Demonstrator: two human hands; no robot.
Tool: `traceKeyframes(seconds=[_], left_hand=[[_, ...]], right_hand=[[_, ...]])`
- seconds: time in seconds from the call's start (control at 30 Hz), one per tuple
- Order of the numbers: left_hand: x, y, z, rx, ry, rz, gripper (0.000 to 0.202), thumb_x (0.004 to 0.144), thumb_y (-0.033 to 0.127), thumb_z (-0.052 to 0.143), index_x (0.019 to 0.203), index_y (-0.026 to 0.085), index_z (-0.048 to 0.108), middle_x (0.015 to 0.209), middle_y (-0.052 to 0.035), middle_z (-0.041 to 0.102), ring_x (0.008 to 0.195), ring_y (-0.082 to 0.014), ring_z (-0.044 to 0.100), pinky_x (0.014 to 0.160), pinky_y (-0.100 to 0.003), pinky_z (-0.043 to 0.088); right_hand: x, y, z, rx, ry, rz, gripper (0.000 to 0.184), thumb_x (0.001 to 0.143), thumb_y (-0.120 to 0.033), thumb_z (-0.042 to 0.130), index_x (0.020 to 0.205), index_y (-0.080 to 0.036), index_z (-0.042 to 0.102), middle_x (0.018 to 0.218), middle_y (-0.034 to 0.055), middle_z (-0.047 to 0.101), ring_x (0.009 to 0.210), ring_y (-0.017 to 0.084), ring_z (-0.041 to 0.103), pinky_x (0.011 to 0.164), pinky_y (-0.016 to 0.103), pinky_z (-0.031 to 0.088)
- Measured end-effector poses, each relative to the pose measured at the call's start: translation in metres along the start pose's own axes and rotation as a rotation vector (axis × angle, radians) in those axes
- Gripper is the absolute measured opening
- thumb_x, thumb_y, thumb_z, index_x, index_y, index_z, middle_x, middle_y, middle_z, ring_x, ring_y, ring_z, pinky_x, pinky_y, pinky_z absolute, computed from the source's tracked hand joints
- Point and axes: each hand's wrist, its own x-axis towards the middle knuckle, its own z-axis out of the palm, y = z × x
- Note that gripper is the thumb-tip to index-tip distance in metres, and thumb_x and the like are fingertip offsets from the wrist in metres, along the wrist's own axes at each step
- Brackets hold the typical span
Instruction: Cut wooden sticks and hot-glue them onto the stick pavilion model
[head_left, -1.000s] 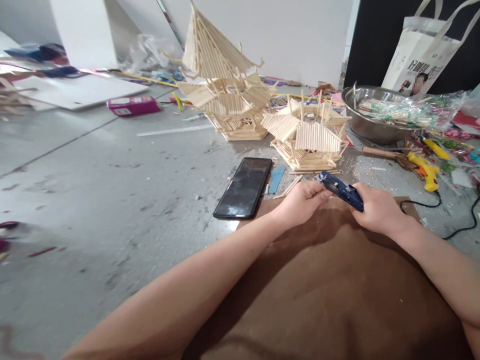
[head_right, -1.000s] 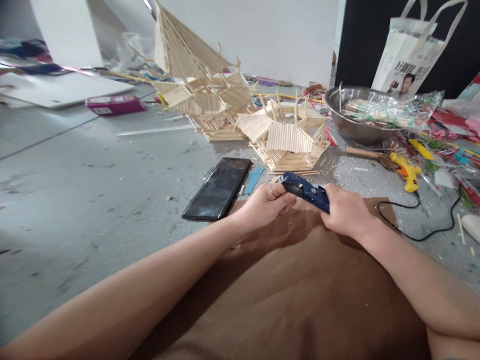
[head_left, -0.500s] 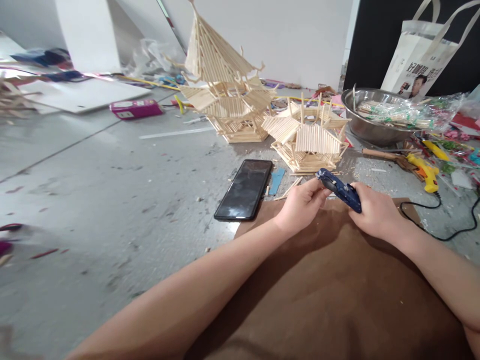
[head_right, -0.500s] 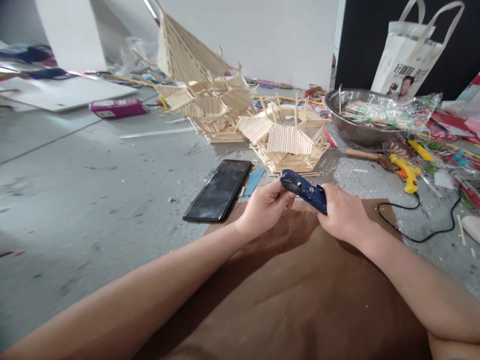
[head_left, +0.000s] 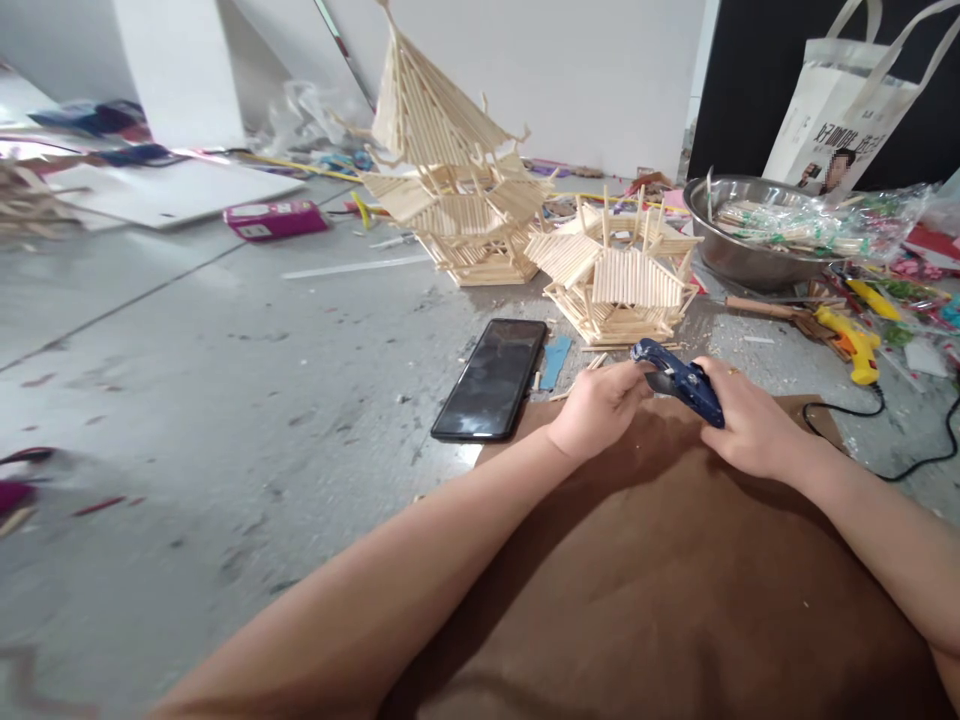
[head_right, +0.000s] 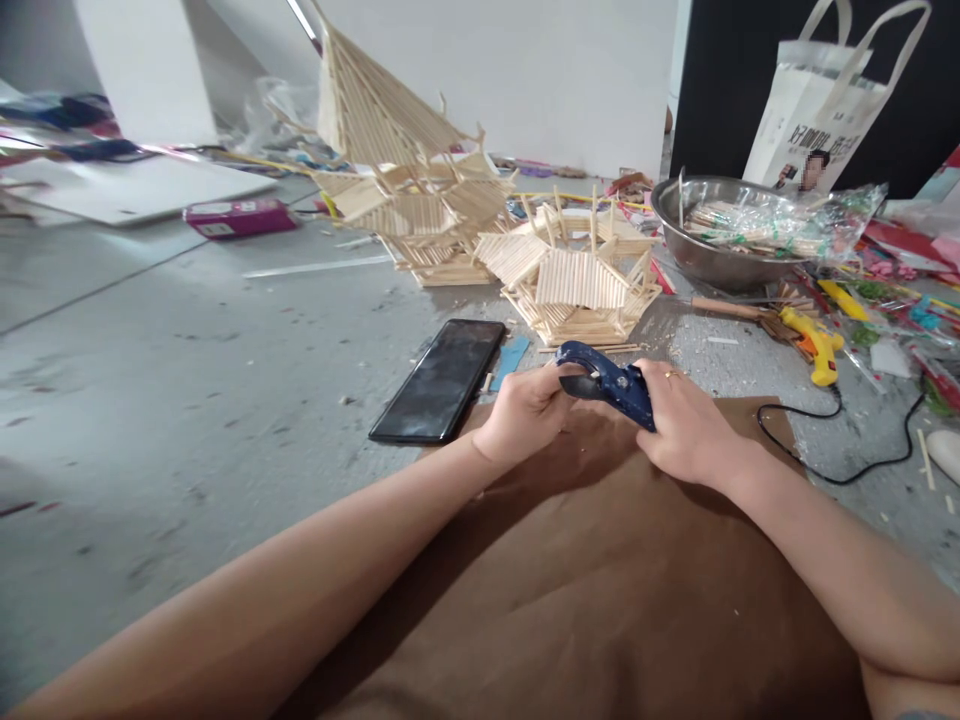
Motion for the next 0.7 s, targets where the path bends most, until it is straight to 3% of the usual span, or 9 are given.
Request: traceKeyframes(seconds=[0.1, 0.17, 0.3, 0.47, 0.57, 0.7], left_hand=[[-0.001, -0.005, 0.001, 0.096, 0.076, 0.152, 0.02, 0.078, 0.014, 0.039, 0.076, 0.013, 0.059, 0.06, -0.0016, 0.059, 0.053, -0.0075, 0.052, 0.052, -0.017, 0.039], [-0.001, -0.006, 0.001, 0.083, 0.078, 0.178, 0.02, 0.078, 0.014, 0.039, 0.076, 0.014, 0.059, 0.06, -0.0016, 0.058, 0.054, -0.0078, 0.053, 0.053, -0.017, 0.04], [-0.001, -0.001, 0.003, -0.132, -0.025, -0.041, 0.02, 0.079, 0.019, 0.042, 0.071, 0.014, 0.059, 0.051, 0.0023, 0.052, 0.046, -0.0063, 0.048, 0.049, -0.018, 0.039], [0.001, 0.01, 0.0, -0.597, -0.282, -0.356, 0.033, 0.081, 0.038, 0.044, 0.06, 0.014, 0.052, 0.047, 0.0038, 0.049, 0.032, -0.0023, 0.036, 0.034, -0.016, 0.031], [0.004, 0.014, -0.004, -0.606, -0.344, -0.404, 0.033, 0.081, 0.036, 0.045, 0.057, 0.013, 0.05, 0.044, 0.0046, 0.046, 0.032, -0.0018, 0.033, 0.033, -0.015, 0.026], [0.008, 0.016, -0.008, -0.497, -0.355, -0.366, 0.035, 0.082, 0.029, 0.042, 0.051, 0.013, 0.047, 0.042, 0.0057, 0.04, 0.037, -0.0022, 0.032, 0.038, -0.015, 0.025]], right_hand=[[0.0, -0.002, 0.001, 0.017, 0.005, -0.037, 0.052, 0.064, -0.015, 0.044, 0.115, -0.013, 0.033, 0.102, 0.0134, 0.052, 0.091, 0.024, 0.05, 0.078, 0.038, 0.04], [0.001, -0.001, 0.001, 0.02, 0.004, -0.053, 0.053, 0.064, -0.015, 0.044, 0.115, -0.014, 0.033, 0.101, 0.0134, 0.052, 0.09, 0.024, 0.05, 0.077, 0.038, 0.04], [0.003, 0.007, 0.001, -0.021, 0.048, -0.11, 0.05, 0.065, -0.018, 0.046, 0.113, -0.014, 0.033, 0.102, 0.0143, 0.052, 0.093, 0.026, 0.05, 0.079, 0.04, 0.04], [0.005, 0.018, 0.001, -0.069, 0.148, -0.237, 0.048, 0.071, -0.024, 0.047, 0.116, -0.016, 0.032, 0.111, 0.0155, 0.051, 0.104, 0.028, 0.046, 0.086, 0.044, 0.035], [0.006, 0.019, 0.001, -0.091, 0.145, -0.222, 0.047, 0.07, -0.024, 0.047, 0.115, -0.015, 0.034, 0.109, 0.0159, 0.053, 0.102, 0.028, 0.047, 0.084, 0.043, 0.036], [0.005, 0.016, 0.0, -0.11, 0.102, -0.147, 0.044, 0.068, -0.021, 0.046, 0.111, -0.013, 0.038, 0.102, 0.015, 0.056, 0.094, 0.026, 0.05, 0.078, 0.038, 0.039]])
